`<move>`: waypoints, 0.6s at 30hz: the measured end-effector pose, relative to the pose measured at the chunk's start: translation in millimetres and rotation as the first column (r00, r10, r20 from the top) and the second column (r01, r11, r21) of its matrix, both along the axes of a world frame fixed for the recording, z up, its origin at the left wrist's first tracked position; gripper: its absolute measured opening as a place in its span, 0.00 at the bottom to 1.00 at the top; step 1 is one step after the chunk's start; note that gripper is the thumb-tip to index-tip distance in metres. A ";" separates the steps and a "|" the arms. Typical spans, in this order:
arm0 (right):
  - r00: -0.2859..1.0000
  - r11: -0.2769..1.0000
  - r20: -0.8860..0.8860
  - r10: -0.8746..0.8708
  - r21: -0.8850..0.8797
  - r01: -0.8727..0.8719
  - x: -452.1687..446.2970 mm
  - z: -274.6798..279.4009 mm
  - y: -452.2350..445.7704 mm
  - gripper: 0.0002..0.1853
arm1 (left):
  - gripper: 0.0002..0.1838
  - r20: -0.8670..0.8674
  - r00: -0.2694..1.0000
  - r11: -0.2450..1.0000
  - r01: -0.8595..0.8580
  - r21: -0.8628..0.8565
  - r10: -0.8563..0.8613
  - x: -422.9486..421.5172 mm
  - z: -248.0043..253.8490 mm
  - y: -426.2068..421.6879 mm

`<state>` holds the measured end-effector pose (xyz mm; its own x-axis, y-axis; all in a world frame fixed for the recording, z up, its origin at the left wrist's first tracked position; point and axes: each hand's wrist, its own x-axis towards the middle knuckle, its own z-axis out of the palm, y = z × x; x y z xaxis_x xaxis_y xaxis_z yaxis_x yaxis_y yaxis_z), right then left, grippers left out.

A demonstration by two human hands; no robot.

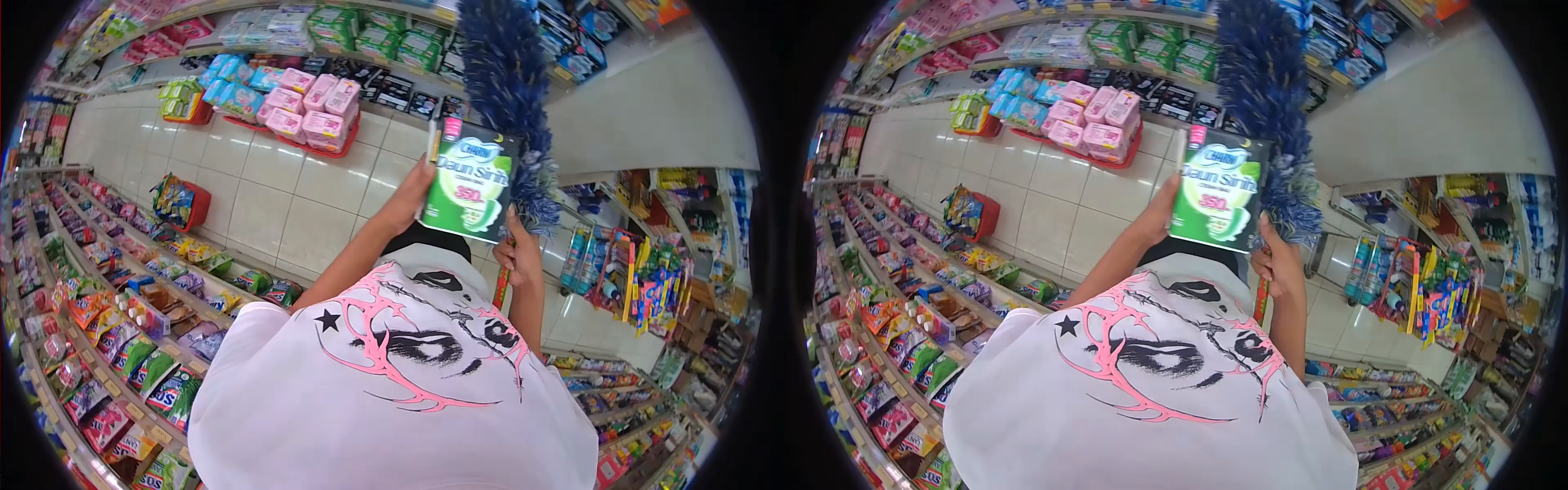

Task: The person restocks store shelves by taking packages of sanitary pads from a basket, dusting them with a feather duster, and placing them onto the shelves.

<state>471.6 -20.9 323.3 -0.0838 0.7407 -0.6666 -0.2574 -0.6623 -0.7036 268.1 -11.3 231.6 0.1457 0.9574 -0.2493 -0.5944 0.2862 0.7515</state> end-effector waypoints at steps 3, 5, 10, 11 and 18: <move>0.989 0.995 0.143 0.020 0.097 -0.034 -4.0 -9.1 3.5 0.11 | 0.37 -0.324 0.927 0.979 -0.205 -0.013 0.190 -9.9 25.4 -1.8; 0.988 0.993 0.157 -0.013 0.117 -0.006 -7.7 -9.5 4.9 0.10 | 0.36 -0.346 0.938 0.998 -0.049 -0.036 0.033 -23.2 31.5 -2.2; 0.971 0.989 0.219 0.091 0.092 -0.113 -0.4 -9.9 -6.0 0.08 | 0.38 0.097 0.991 0.981 0.106 -0.163 -0.091 -20.9 32.7 -9.6; 0.991 0.997 0.114 0.070 0.015 -0.073 1.6 -6.6 -7.5 0.07 | 0.38 0.099 0.990 0.980 0.119 -0.161 -0.104 -20.2 27.9 -9.6; 0.499 0.375 0.830 0.247 0.393 -0.839 132.1 -58.0 -40.5 0.14 | 0.30 0.532 0.832 0.979 -0.059 -0.196 0.157 -44.7 -23.6 -4.8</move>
<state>603.6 -61.5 265.4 -0.5207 0.8527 -0.0420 0.5784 0.3161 -0.7520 223.4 -16.1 208.0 0.2022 0.9271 -0.3156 -0.9260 0.2859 0.2467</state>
